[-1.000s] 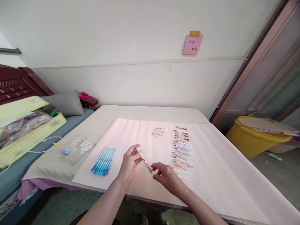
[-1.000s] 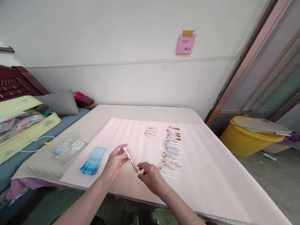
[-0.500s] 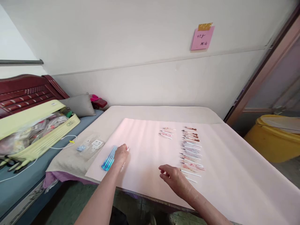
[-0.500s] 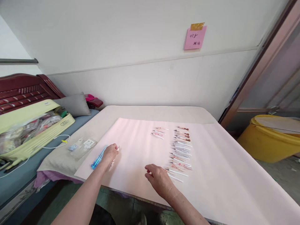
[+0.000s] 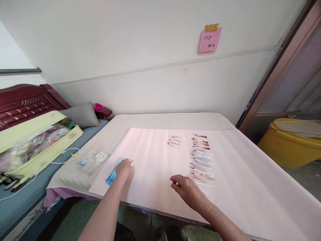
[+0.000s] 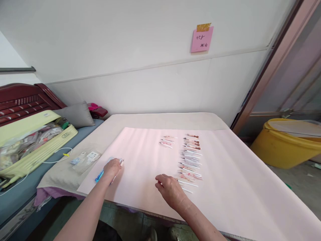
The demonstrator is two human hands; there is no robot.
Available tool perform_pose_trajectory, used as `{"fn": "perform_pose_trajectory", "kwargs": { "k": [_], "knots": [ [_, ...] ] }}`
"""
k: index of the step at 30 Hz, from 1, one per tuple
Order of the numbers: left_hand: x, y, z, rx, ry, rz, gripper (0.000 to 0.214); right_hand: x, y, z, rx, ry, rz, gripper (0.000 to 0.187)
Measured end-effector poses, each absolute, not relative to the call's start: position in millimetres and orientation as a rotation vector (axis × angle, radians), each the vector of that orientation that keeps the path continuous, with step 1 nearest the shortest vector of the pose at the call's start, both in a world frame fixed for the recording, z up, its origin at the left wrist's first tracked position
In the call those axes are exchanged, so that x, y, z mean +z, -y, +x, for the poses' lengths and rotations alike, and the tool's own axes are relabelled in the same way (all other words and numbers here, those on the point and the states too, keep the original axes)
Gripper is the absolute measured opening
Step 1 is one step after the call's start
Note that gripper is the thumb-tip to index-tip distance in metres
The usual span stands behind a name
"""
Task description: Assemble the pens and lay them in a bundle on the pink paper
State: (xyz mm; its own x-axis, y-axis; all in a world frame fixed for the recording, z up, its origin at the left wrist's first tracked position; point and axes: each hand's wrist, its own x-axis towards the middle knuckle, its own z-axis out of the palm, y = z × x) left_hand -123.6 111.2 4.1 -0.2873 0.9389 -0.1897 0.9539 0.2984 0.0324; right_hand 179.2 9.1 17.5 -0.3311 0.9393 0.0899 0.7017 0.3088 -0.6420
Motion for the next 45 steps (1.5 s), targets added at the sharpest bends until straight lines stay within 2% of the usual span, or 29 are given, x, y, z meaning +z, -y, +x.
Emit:
{"fn": "perform_pose_trajectory", "kwargs": {
  "k": [8, 15, 24, 28, 45],
  "knots": [
    [1.1, -110.1, -122.8, -0.177, -2.406, 1.773, 0.029, 16.1, -9.1, 180.7, 0.690, 2.168, -1.479, 0.027],
    [19.6, -107.1, -108.5, -0.105, -2.406, 1.832, 0.028, 16.0, -10.1, 178.6, 0.722, 2.162, -1.499, 0.026],
    [36.2, -52.9, -14.8, 0.130, -1.906, 2.342, 0.017, 3.5, -17.8, 171.7, 0.709, 2.120, -1.590, 0.025],
    [29.9, -36.6, 0.2, 0.103, -1.761, 2.388, 0.017, 0.8, -25.5, 171.0, 0.694, 2.113, -1.636, 0.025],
    [28.3, -48.4, -10.4, 0.204, -1.638, 2.259, 0.021, -10.4, -191.2, 173.9, 0.318, 1.958, -2.346, 0.031]
  ]
}}
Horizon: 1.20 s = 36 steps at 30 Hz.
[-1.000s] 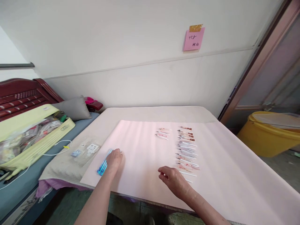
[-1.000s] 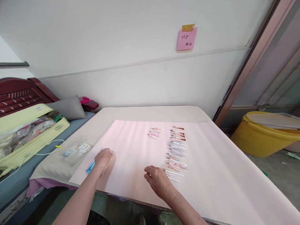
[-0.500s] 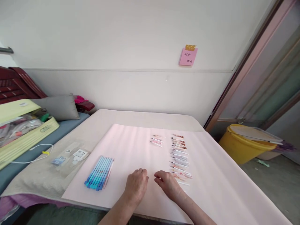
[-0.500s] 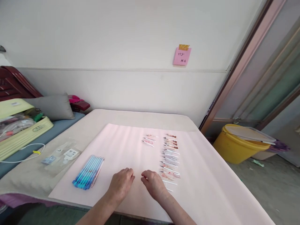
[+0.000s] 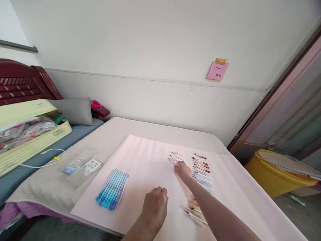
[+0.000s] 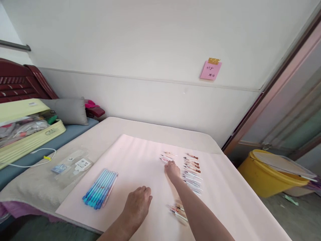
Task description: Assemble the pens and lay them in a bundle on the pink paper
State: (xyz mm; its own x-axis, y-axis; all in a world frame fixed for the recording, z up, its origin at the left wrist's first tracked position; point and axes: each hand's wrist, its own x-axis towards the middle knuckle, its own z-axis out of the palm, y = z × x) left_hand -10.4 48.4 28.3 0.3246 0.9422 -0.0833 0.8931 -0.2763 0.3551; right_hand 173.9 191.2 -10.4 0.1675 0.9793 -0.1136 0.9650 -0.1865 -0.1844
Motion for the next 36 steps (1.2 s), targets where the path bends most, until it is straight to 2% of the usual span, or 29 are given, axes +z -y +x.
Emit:
{"fn": "perform_pose_trajectory", "kwargs": {
  "k": [11, 17, 23, 36],
  "knots": [
    [34.5, -56.4, -16.3, 0.236, -1.672, 2.254, 0.017, -22.9, -189.6, 153.5, 0.274, 2.112, -2.346, 0.033],
    [45.6, -55.0, -16.4, 0.225, -1.692, 2.260, 0.017, -20.5, -135.3, 134.6, 0.297, 2.254, -2.270, 0.026],
    [51.9, -48.5, -28.3, 0.227, -1.771, 2.246, 0.020, -18.6, -78.9, 115.5, 0.279, 2.327, -2.207, 0.028],
    [18.4, -58.5, -38.8, 0.126, -1.846, 2.104, 0.018, -18.9, -77.9, 125.2, 0.412, 2.151, -2.155, 0.027]
  ]
}}
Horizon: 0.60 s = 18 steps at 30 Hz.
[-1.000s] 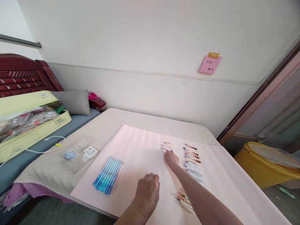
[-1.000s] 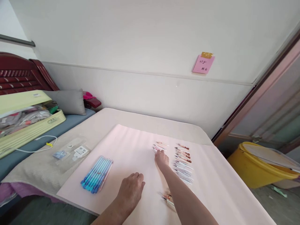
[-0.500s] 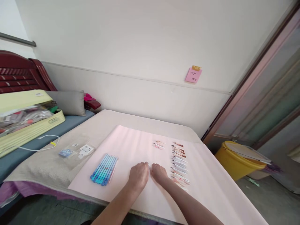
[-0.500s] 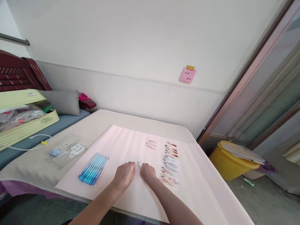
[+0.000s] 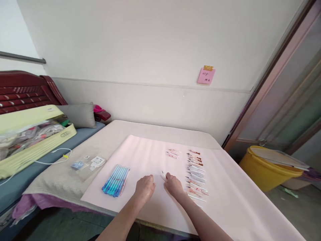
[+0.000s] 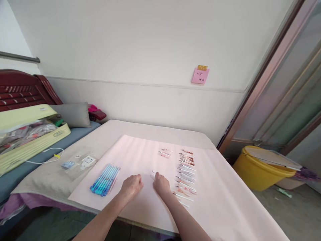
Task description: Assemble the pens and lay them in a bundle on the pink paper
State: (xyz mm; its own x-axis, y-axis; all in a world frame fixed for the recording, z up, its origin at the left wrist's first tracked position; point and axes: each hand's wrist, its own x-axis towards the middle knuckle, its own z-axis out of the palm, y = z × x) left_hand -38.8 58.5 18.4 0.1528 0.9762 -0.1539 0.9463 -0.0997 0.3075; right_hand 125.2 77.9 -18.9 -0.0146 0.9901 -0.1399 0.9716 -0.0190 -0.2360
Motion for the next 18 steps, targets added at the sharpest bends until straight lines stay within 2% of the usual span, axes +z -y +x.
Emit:
{"fn": "perform_pose_trajectory", "kwargs": {
  "k": [5, 12, 18],
  "knots": [
    [-6.6, -66.6, -24.8, 0.049, -1.828, 2.067, 0.015, -18.6, -83.3, 149.9, 0.528, 1.956, -2.106, 0.035],
    [-33.6, -68.9, -12.0, -0.038, -1.944, 2.008, 0.014, 5.0, -95.7, 179.1, 0.606, 1.689, -1.970, 0.032],
    [-40.0, -68.5, 3.0, 0.181, -1.953, 1.965, 0.014, 23.5, -103.5, 211.8, 0.733, 1.411, -1.768, 0.026]
  ]
}}
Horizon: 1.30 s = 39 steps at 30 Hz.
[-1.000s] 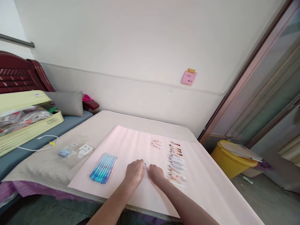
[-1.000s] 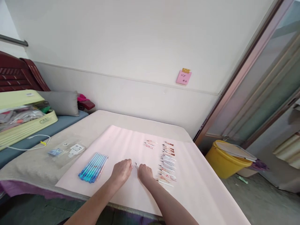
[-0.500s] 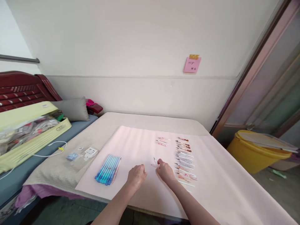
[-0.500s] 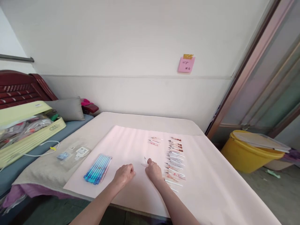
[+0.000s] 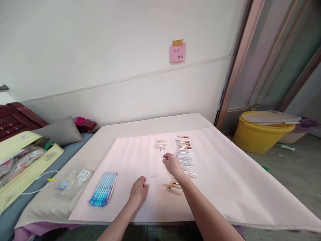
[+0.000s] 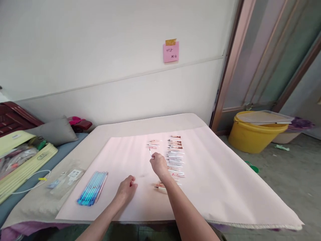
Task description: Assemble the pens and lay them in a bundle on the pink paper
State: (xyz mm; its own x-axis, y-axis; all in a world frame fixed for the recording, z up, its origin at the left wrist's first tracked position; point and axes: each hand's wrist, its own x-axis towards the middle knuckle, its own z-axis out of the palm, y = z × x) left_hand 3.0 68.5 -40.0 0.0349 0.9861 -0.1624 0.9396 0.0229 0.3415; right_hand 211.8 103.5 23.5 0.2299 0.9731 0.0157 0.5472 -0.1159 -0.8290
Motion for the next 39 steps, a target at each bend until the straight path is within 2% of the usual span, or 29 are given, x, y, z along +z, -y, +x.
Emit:
{"fn": "perform_pose_trajectory", "kwargs": {
  "k": [5, 9, 13, 17, 23, 30, 39],
  "knots": [
    [-36.3, -67.1, 42.6, 0.436, -1.808, 1.888, 0.016, 37.5, -102.7, 234.5, 0.906, 1.144, -1.542, 0.024],
    [-35.3, -64.3, 73.1, 0.584, -1.659, 1.669, 0.026, 45.1, -100.0, 237.0, 1.079, 0.961, -1.336, 0.016],
    [-33.8, -72.2, 80.1, 0.630, -1.651, 1.572, 0.015, 52.1, -95.2, 226.5, 1.233, 0.851, -1.136, 0.009],
    [-33.0, -84.9, 73.7, 0.681, -1.640, 1.456, 0.018, 53.7, -92.1, 217.5, 1.362, 0.800, -0.984, 0.006],
    [-32.7, -95.9, 66.0, 0.854, -1.498, 1.053, 0.014, 55.1, -91.2, 227.8, 1.454, 0.709, -0.838, 0.011],
    [-11.2, -106.1, 28.9, 0.985, -1.174, 0.374, 0.010, 57.8, -85.1, 213.5, 1.528, 0.716, -0.847, 0.017],
    [4.2, -120.7, -8.7, 1.181, -0.890, 0.001, 0.007, 31.8, -78.2, 161.1, 1.326, 1.311, -1.141, 0.015]
  ]
}}
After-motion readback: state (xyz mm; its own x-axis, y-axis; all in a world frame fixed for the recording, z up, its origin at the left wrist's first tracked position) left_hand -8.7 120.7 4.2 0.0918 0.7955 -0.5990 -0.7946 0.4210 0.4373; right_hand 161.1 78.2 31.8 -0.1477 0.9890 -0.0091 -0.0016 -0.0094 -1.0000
